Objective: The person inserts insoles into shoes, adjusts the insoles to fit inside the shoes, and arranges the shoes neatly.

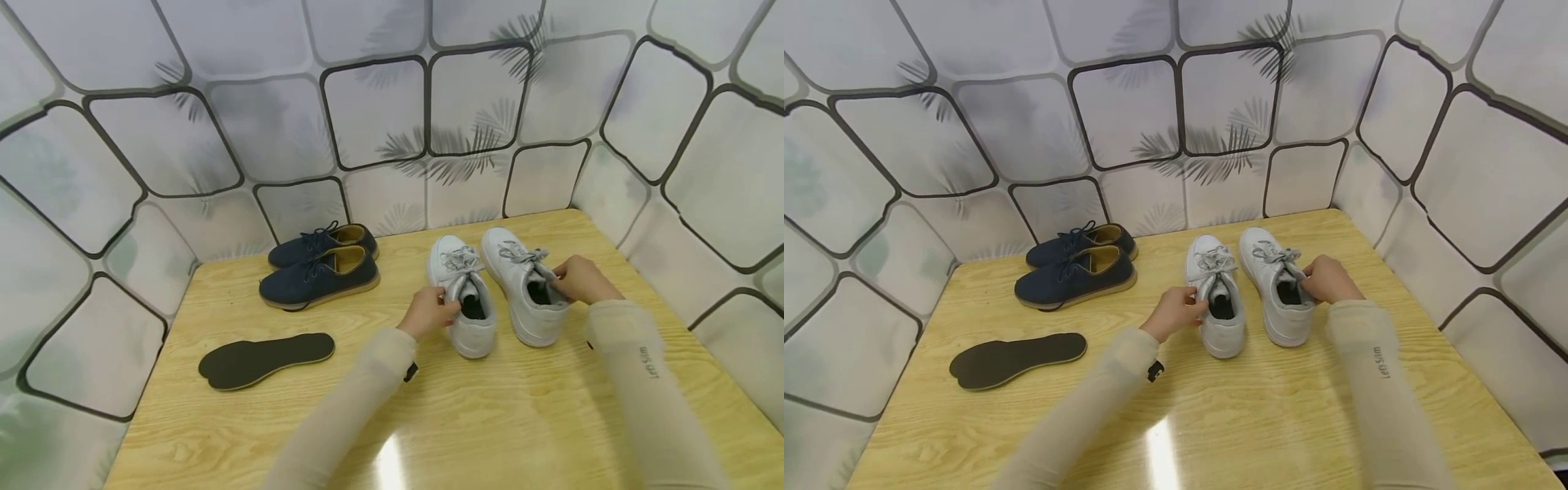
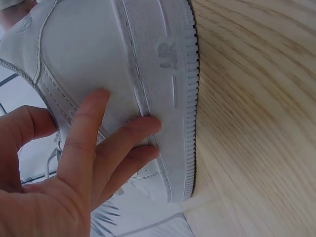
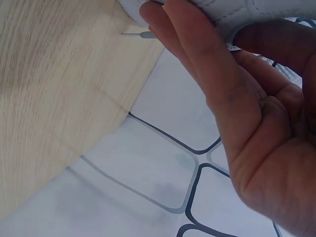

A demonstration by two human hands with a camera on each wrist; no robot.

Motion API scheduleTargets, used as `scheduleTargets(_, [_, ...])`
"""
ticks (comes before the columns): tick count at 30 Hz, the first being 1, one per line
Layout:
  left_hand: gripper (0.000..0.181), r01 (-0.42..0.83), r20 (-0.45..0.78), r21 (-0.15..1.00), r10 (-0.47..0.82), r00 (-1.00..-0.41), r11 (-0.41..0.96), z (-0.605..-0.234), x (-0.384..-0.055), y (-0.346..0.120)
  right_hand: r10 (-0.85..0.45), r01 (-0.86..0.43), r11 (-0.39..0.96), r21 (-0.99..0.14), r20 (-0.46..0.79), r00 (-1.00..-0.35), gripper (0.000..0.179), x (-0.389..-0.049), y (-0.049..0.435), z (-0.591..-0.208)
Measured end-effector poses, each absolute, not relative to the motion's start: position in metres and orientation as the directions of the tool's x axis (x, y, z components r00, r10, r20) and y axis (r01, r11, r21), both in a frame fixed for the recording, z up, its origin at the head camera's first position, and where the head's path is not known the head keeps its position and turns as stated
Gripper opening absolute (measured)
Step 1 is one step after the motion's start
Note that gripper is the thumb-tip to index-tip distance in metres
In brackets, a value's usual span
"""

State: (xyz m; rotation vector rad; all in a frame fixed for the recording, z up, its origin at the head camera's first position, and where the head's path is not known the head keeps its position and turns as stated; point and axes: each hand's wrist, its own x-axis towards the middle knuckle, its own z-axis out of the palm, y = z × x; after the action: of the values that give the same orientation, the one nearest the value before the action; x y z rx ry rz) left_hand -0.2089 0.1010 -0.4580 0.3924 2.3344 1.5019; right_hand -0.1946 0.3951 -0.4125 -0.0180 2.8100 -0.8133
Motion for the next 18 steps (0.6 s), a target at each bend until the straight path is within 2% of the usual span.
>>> scheduleTargets(6, [0.018, 0.056, -0.128, 0.907, 0.400, -0.908, 0.416, -0.459, -0.211, 0.108, -0.094, 0.033, 0.842, -0.539, -0.206, -0.974, 0.034, -0.201, 0.388, -0.413])
scheduleTargets(16, [0.016, 0.088, -0.112, 0.892, 0.405, -0.907, 0.443, -0.459, -0.210, 0.121, -0.097, 0.011, 0.862, -0.507, -0.187, -0.977, 0.030, -0.201, 0.385, -0.412])
scheduleTargets(18, [0.021, 0.094, -0.120, 0.887, 0.423, -0.898, 0.452, -0.459, -0.212, 0.123, -0.085, 0.016, 0.865, -0.502, -0.177, -0.981, 0.031, -0.198, 0.388, -0.412])
